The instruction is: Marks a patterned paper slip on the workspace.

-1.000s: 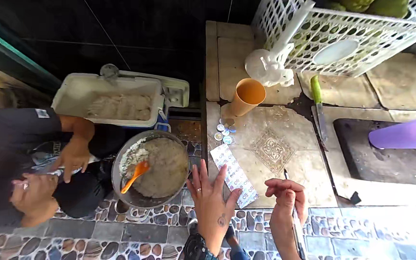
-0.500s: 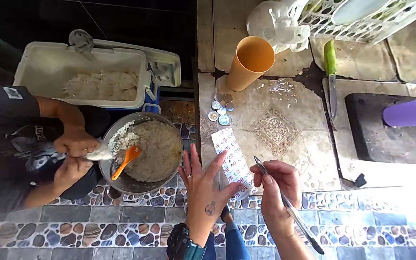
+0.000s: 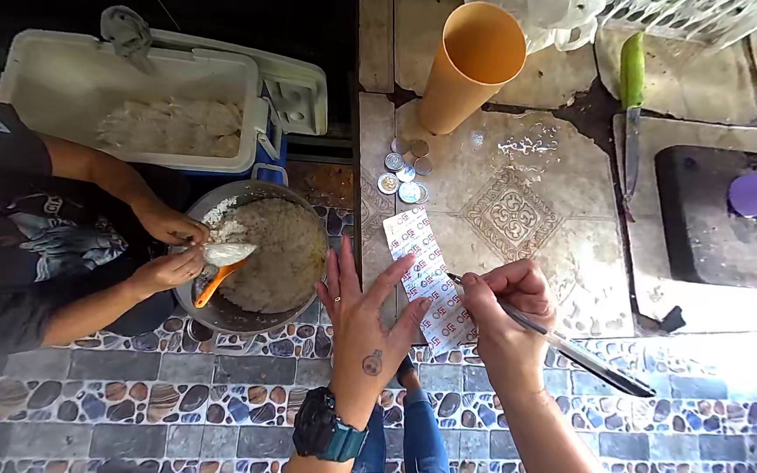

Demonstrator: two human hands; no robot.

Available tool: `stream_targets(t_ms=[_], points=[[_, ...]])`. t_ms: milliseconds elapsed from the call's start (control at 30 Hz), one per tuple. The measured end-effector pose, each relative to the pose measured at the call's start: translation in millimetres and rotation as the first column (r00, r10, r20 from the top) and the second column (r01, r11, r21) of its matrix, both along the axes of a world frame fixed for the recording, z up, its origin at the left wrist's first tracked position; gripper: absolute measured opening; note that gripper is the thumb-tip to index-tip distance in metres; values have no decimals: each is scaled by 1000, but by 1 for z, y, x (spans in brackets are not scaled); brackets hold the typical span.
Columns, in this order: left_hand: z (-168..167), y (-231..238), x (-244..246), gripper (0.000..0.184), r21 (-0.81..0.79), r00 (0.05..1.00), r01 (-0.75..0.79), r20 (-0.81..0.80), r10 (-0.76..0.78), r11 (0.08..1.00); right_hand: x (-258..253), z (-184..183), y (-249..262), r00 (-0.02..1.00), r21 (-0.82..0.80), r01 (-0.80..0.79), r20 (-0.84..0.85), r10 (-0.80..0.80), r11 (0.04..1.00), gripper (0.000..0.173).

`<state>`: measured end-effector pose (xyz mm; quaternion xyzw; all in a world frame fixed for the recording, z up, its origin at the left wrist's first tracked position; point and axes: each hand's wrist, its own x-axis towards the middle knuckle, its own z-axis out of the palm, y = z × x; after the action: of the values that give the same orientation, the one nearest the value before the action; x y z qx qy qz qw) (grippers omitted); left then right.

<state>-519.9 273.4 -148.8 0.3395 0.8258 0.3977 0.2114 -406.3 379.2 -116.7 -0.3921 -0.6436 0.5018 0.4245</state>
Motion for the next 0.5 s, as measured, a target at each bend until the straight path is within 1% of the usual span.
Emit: stream_targets(t_ms=[167, 267, 400, 500], points=[[2, 2, 0, 48, 18, 999, -13, 38, 12, 1000, -7, 5, 3, 999, -2, -38, -10, 38, 999, 22], [3, 3, 1, 48, 34, 997, -36, 62, 34, 999, -8, -1, 3, 998, 33, -41, 50, 40, 999, 24], [4, 3, 0, 62, 7, 996, -43, 74, 42, 999, -8, -6, 1, 995, 87, -47, 87, 39, 995, 24], [3, 4, 1, 64, 26, 995, -57, 88, 55, 998, -10, -7, 2, 994, 102, -42, 108, 31, 994, 25]])
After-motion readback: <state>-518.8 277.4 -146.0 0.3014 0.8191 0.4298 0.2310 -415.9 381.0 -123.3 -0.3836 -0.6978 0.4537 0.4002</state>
